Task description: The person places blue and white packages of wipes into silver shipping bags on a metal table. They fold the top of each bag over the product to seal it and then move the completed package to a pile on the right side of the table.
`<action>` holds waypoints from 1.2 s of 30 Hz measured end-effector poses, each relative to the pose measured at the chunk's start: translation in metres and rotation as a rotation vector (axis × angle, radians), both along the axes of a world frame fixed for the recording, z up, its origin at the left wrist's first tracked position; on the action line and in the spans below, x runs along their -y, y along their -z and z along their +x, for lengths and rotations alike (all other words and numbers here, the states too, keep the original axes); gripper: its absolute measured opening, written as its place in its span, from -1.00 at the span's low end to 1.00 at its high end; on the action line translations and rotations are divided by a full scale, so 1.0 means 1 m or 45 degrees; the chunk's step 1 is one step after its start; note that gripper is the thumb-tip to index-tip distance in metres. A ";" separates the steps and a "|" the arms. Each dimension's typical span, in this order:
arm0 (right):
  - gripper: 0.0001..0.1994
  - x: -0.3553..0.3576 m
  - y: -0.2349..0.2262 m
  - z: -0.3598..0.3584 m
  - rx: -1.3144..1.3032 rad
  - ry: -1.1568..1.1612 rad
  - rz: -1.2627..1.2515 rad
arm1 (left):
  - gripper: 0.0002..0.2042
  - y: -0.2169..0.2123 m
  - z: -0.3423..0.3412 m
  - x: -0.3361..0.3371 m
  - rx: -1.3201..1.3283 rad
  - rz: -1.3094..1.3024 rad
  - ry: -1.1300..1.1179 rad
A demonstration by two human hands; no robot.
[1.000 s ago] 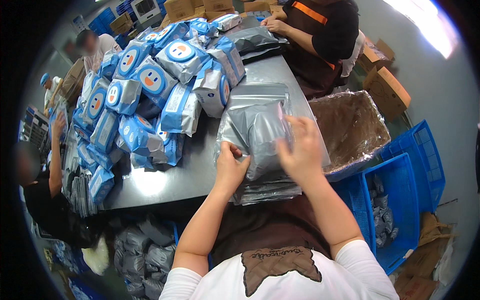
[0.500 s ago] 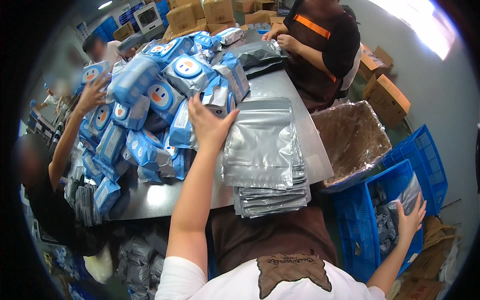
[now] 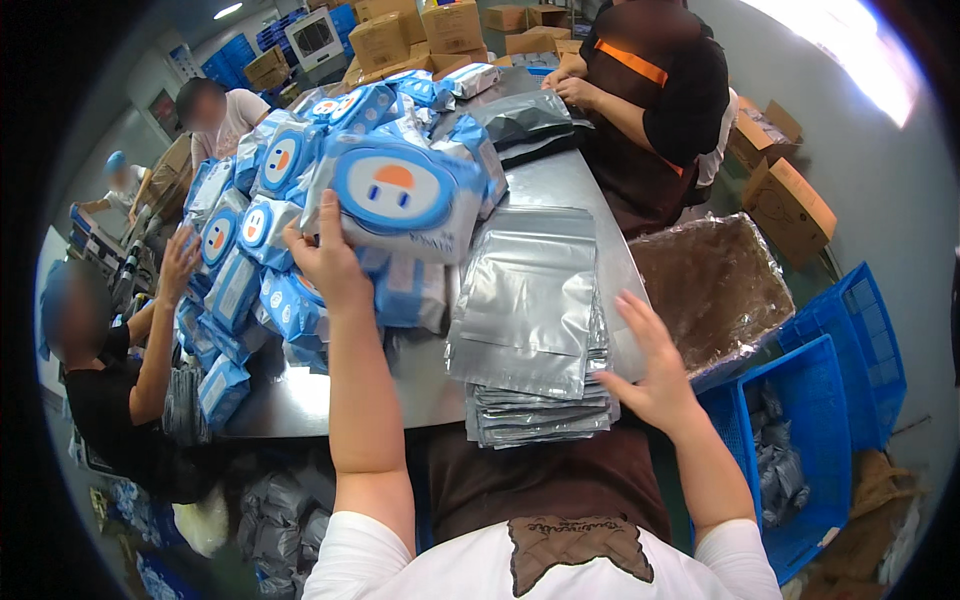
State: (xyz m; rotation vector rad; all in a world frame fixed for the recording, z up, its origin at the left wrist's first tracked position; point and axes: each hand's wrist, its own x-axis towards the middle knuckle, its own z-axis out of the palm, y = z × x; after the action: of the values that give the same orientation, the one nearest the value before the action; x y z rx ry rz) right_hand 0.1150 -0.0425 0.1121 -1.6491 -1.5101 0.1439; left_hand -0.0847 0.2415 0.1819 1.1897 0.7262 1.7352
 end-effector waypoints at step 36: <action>-0.30 0.026 0.036 -0.009 -1.894 -0.026 0.204 | -0.63 0.126 -0.006 0.147 -1.813 0.810 0.133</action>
State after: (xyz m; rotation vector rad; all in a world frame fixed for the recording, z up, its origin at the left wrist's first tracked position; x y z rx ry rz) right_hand 0.1061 -0.0680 0.0759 -0.8851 -0.3479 0.9740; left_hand -0.0908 0.0949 0.0564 2.8807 0.8317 0.7808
